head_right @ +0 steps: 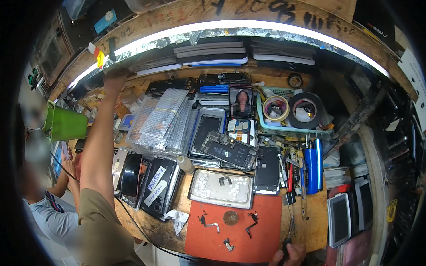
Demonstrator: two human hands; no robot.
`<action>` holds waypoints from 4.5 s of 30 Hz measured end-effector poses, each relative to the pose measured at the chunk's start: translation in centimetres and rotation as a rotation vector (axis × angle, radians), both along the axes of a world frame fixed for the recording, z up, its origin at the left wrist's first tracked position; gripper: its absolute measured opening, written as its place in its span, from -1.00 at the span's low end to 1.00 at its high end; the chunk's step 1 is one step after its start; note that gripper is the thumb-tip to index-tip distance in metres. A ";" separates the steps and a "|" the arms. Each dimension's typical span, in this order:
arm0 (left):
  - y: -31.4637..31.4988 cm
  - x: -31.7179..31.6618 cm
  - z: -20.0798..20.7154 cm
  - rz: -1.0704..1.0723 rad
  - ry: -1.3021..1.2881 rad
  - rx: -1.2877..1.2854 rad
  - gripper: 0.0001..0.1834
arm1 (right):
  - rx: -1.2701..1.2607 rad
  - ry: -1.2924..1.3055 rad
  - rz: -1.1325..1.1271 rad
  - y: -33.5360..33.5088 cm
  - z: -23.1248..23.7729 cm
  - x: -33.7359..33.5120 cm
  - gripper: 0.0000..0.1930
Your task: The person uses a soldering iron and tweezers to solder small electronic components on a red work mat. They repeatedly heat joints, apply solder, and adjust the component placement while handling a small metal container and a roll of solder wire.
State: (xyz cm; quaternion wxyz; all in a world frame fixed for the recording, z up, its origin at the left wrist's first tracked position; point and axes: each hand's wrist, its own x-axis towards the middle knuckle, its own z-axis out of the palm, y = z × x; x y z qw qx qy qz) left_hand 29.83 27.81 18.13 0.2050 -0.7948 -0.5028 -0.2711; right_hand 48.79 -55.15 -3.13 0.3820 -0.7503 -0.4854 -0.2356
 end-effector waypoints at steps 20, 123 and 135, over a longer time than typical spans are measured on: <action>-0.9 1.5 2.7 0.032 -0.022 -0.319 -0.11 | 0.028 -0.099 -0.035 1.0 0.7 -0.2 -0.67; -65.7 -2.1 -14.4 -0.614 -0.410 -0.511 -0.73 | -0.018 0.413 0.818 4.1 7.4 -1.3 -0.49; -65.8 -1.0 -14.9 -0.571 -0.261 -0.416 -0.69 | 0.073 0.582 0.758 3.6 5.3 -1.0 -0.72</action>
